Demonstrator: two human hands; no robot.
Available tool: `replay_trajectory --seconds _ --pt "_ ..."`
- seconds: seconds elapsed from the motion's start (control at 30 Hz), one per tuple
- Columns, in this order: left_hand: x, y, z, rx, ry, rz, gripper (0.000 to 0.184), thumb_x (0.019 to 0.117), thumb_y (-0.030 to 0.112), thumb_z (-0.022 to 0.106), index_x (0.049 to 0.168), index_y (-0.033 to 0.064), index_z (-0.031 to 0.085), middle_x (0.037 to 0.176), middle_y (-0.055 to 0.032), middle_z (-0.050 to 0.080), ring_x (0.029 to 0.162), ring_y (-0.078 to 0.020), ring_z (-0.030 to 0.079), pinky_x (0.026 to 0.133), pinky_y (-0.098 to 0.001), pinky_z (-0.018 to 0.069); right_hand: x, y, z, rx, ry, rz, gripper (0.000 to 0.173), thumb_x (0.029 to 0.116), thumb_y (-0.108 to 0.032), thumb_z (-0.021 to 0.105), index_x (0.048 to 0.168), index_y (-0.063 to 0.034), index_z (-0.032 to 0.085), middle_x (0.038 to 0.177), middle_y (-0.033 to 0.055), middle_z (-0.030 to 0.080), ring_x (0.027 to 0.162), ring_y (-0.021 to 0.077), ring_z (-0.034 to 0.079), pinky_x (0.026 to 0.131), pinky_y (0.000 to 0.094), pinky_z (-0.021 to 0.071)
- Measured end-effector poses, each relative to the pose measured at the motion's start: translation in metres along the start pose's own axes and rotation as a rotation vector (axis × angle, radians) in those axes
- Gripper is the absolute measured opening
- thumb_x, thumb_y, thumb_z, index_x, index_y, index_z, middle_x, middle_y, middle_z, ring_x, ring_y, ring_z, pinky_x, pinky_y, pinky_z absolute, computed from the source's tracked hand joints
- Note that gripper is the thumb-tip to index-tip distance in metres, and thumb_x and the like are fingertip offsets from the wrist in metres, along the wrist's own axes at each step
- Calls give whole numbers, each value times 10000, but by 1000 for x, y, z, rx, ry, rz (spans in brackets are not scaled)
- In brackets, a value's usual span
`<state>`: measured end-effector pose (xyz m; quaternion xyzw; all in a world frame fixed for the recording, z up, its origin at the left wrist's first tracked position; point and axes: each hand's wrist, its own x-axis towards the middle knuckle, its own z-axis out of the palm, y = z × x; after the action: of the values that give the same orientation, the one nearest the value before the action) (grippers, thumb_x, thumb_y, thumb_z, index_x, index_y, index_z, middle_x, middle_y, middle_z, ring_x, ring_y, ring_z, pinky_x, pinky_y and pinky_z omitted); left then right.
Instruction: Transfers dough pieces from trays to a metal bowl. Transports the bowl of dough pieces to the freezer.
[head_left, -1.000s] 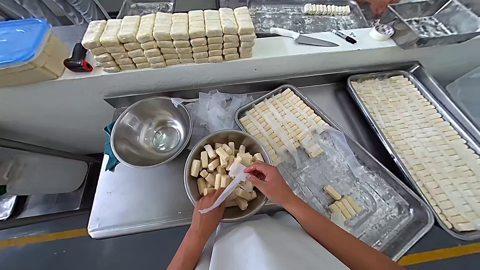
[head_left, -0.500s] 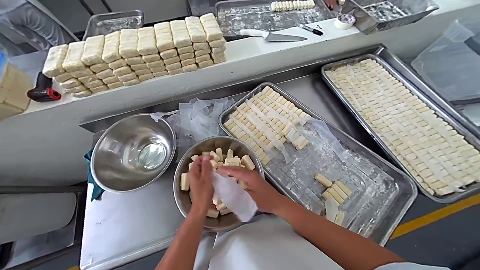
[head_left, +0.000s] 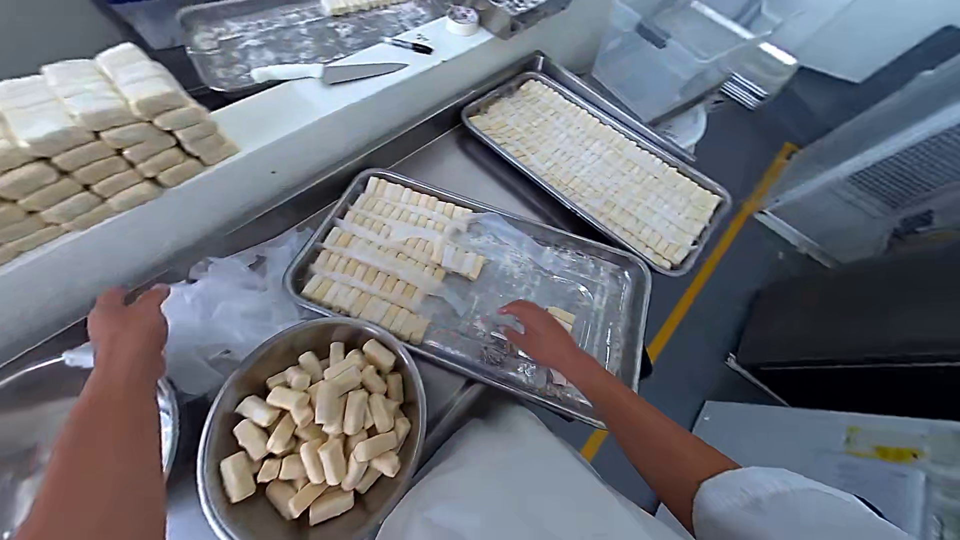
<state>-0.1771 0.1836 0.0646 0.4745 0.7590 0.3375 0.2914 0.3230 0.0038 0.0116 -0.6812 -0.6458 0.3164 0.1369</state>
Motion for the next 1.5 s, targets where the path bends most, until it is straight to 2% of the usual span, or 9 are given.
replay_trajectory --seconds 0.13,0.37,0.63,0.7,0.8,0.93,1.1,1.3,1.5 --pt "-63 24 21 -259 -165 135 523 1045 245 520 1503 29 389 1428 -131 538 1226 -145 580 1023 -367 495 7 75 -6 -167 14 267 645 897 -285 789 1458 -71 554 1458 261 517 1381 466 449 1098 683 356" --pt "-175 20 63 -363 -373 215 415 1031 149 466 1410 -16 505 1241 -137 681 1099 -218 683 946 -409 569 36 80 20 -214 52 196 336 936 -213 744 1213 -29 701 1244 249 627 1204 451 565 998 662 419" --pt "-252 -4 78 -797 -494 -182 590 1075 406 278 1537 41 326 1418 -155 594 1202 -315 654 926 -481 592 39 -111 14 297 -274 -304 374 960 -277 726 1213 -4 680 1099 161 700 959 259 695 888 467 579" --pt "-255 -8 75 -842 -470 -266 588 1088 412 164 1504 51 367 1338 -151 637 1066 -275 701 805 -415 612 49 -134 23 224 -392 -413 460 956 -375 723 1275 -47 676 1148 129 704 1050 248 677 953 482 548" --pt "-259 -19 53 -820 -261 -315 423 1092 189 274 1360 -13 533 1092 -162 731 820 -211 737 611 -302 602 111 -102 29 26 -124 -354 531 961 -393 706 1362 -52 629 1352 191 619 1274 349 586 1070 571 471" --pt "-267 -40 15 -563 89 -97 384 1027 136 426 1360 -41 497 1222 -105 664 994 -150 694 801 -322 603 183 -38 30 -148 17 -193 842 849 -210 814 1570 -75 401 1522 385 363 1334 617 416 987 775 400" --pt "-266 -34 -14 -352 411 285 478 1009 191 493 1410 -64 442 1386 -127 545 1256 -134 560 1061 -333 488 189 -15 46 -352 18 -160 736 860 -112 797 1526 -141 484 1387 400 468 1212 627 501 868 752 475" --pt "-247 -48 36 256 -50 214 600 994 255 637 1513 12 457 1629 -240 299 1525 -404 251 1216 -592 274 160 5 42 -412 -6 -38 797 896 -334 774 1570 -144 395 1393 388 474 1208 616 516 794 751 491" --pt "-210 -59 85 515 -203 409 565 971 -12 558 1524 55 466 1587 -178 419 1501 -341 345 1232 -537 263 149 18 41 -350 -22 51 807 853 -322 835 1543 -162 447 1369 354 506 1172 571 556 851 724 498"
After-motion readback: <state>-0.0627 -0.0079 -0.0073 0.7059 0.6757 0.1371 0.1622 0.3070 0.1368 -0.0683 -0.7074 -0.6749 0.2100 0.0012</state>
